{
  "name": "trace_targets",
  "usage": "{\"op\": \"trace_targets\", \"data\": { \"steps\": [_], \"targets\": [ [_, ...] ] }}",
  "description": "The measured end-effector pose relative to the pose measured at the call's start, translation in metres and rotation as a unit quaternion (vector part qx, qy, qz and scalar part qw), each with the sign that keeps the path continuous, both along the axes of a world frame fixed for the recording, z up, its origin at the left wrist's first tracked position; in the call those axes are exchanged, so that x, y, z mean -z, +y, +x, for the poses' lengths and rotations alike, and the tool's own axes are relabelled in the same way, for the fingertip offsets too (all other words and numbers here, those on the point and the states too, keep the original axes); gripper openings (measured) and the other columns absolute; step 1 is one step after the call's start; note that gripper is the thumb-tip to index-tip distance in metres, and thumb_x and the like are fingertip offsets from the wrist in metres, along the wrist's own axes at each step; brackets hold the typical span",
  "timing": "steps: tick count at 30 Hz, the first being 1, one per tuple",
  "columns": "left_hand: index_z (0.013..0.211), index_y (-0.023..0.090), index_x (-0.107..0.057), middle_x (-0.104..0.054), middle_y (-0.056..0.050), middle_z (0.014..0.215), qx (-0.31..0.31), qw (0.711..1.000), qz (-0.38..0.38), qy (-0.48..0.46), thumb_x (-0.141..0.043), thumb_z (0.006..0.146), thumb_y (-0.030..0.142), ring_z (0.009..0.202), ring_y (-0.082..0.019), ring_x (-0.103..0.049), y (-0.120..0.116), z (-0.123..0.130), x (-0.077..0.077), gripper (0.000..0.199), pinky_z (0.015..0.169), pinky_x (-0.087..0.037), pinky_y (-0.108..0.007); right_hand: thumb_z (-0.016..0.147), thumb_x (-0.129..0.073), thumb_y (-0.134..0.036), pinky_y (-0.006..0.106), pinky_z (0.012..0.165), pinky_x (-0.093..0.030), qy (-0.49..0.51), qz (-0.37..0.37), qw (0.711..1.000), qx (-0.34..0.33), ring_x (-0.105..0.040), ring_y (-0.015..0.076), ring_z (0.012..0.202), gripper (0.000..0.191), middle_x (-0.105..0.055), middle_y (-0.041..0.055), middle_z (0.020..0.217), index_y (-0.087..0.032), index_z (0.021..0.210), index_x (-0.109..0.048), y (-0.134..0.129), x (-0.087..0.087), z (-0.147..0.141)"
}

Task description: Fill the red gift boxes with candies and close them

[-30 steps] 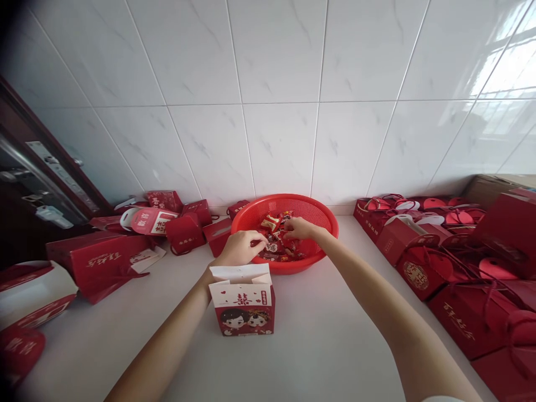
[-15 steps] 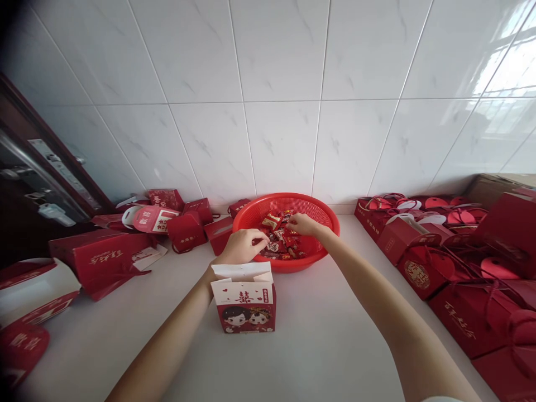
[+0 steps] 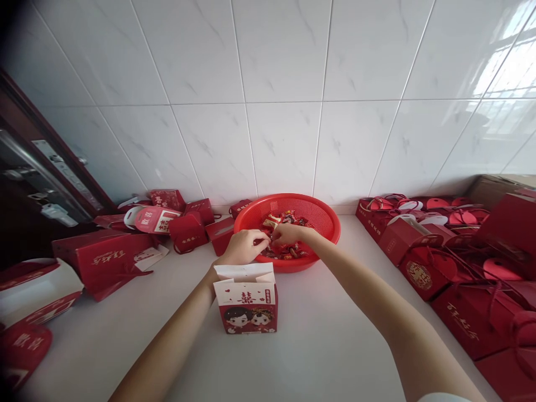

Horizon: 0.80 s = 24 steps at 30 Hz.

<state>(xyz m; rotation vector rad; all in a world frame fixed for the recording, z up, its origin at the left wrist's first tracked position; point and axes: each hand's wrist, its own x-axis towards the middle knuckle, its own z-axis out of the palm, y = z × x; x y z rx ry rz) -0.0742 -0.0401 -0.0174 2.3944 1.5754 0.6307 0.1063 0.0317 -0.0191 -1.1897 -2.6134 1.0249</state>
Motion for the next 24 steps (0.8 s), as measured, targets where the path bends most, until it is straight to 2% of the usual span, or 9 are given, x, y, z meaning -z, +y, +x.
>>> {"op": "trace_targets", "data": {
  "steps": [3,6,9,11,14,17,19,21,24],
  "targets": [
    [0.088,0.024,-0.079,-0.079,-0.004,0.098,0.0,1.0,-0.006,-0.002,-0.054,0.09,0.025,0.095,-0.027,-0.071,-0.001,0.001,0.0,0.026,0.078,-0.049,-0.033,0.073,-0.064,-0.017,0.027,0.057,-0.031,0.005,-0.013,1.0,0.006,-0.044,0.0118,0.056,0.017,-0.054,-0.0017,0.057,-0.017,0.057,-0.06,0.001,0.007,-0.003],
    [0.089,0.024,-0.08,-0.079,-0.004,0.097,0.008,1.0,-0.004,-0.017,-0.054,0.09,0.025,0.094,-0.027,-0.071,-0.001,0.001,0.001,0.026,0.08,-0.05,-0.034,0.074,-0.066,-0.02,0.027,0.056,-0.031,0.057,-0.007,0.998,0.037,-0.041,0.0105,0.055,0.021,-0.05,-0.0028,0.054,-0.017,0.054,-0.059,0.001,0.004,0.003],
    [0.092,0.024,-0.08,-0.079,-0.004,0.098,0.013,0.999,-0.01,-0.037,-0.057,0.089,0.025,0.092,-0.025,-0.071,-0.001,-0.001,0.001,0.023,0.082,-0.051,-0.034,0.078,-0.068,-0.034,0.026,0.057,-0.033,0.156,0.01,0.984,0.089,-0.043,0.0106,0.058,0.023,-0.052,-0.002,0.059,-0.016,0.063,-0.064,0.0,-0.005,0.014],
    [0.096,0.023,-0.079,-0.079,-0.004,0.1,0.015,0.999,-0.028,-0.043,-0.06,0.088,0.026,0.093,-0.025,-0.071,0.0,-0.004,0.0,0.022,0.082,-0.051,-0.033,0.081,-0.066,-0.048,0.026,0.058,-0.038,0.241,0.016,0.962,0.131,-0.047,0.0116,0.061,0.033,-0.057,-0.0002,0.065,-0.016,0.073,-0.066,-0.003,-0.011,0.021],
    [0.102,0.02,-0.078,-0.079,-0.005,0.103,0.044,0.994,-0.091,-0.033,-0.063,0.086,0.031,0.095,-0.024,-0.071,0.011,-0.008,-0.008,0.024,0.083,-0.051,-0.031,0.079,-0.063,-0.064,0.027,0.066,-0.049,0.406,0.008,0.894,0.188,-0.056,0.014,0.07,0.045,-0.06,0.0009,0.074,-0.019,0.075,-0.061,-0.01,-0.018,0.03],
    [0.109,0.019,-0.076,-0.077,-0.005,0.11,0.132,0.98,-0.15,0.011,-0.065,0.085,0.029,0.097,-0.022,-0.071,0.033,-0.003,-0.016,0.028,0.083,-0.051,-0.028,0.065,-0.081,-0.055,0.027,0.073,-0.055,0.599,-0.046,0.762,0.244,-0.059,0.0133,0.072,0.041,-0.06,-0.0017,0.071,-0.021,0.067,-0.058,-0.018,-0.019,0.04],
    [0.112,0.02,-0.076,-0.076,-0.005,0.112,0.195,0.967,-0.148,0.065,-0.064,0.084,0.021,0.098,-0.022,-0.07,0.05,0.009,-0.02,0.031,0.085,-0.05,-0.026,0.057,-0.089,-0.041,0.025,0.068,-0.057,0.663,-0.087,0.683,0.294,-0.058,0.0116,0.068,0.038,-0.059,-0.003,0.067,-0.02,0.063,-0.058,-0.022,-0.017,0.045],
    [0.114,0.021,-0.075,-0.075,-0.006,0.114,0.233,0.956,-0.125,0.126,-0.063,0.082,0.015,0.101,-0.023,-0.069,0.065,0.027,-0.02,0.036,0.087,-0.049,-0.026,0.055,-0.09,-0.035,0.022,0.06,-0.056,0.666,-0.106,0.655,0.34,-0.056,0.0105,0.063,0.036,-0.058,-0.0034,0.064,-0.019,0.061,-0.059,-0.025,-0.014,0.049],
    [0.128,0.023,-0.069,-0.07,-0.009,0.125,0.263,0.932,-0.108,0.225,-0.066,0.081,0.017,0.103,-0.026,-0.068,0.082,0.058,-0.016,0.048,0.083,-0.051,-0.029,0.053,-0.09,-0.032,0.02,0.054,-0.054,0.656,-0.109,0.65,0.368,-0.057,0.0105,0.063,0.034,-0.06,-0.0032,0.066,-0.019,0.064,-0.061,-0.028,-0.01,0.051]
  ]
}}
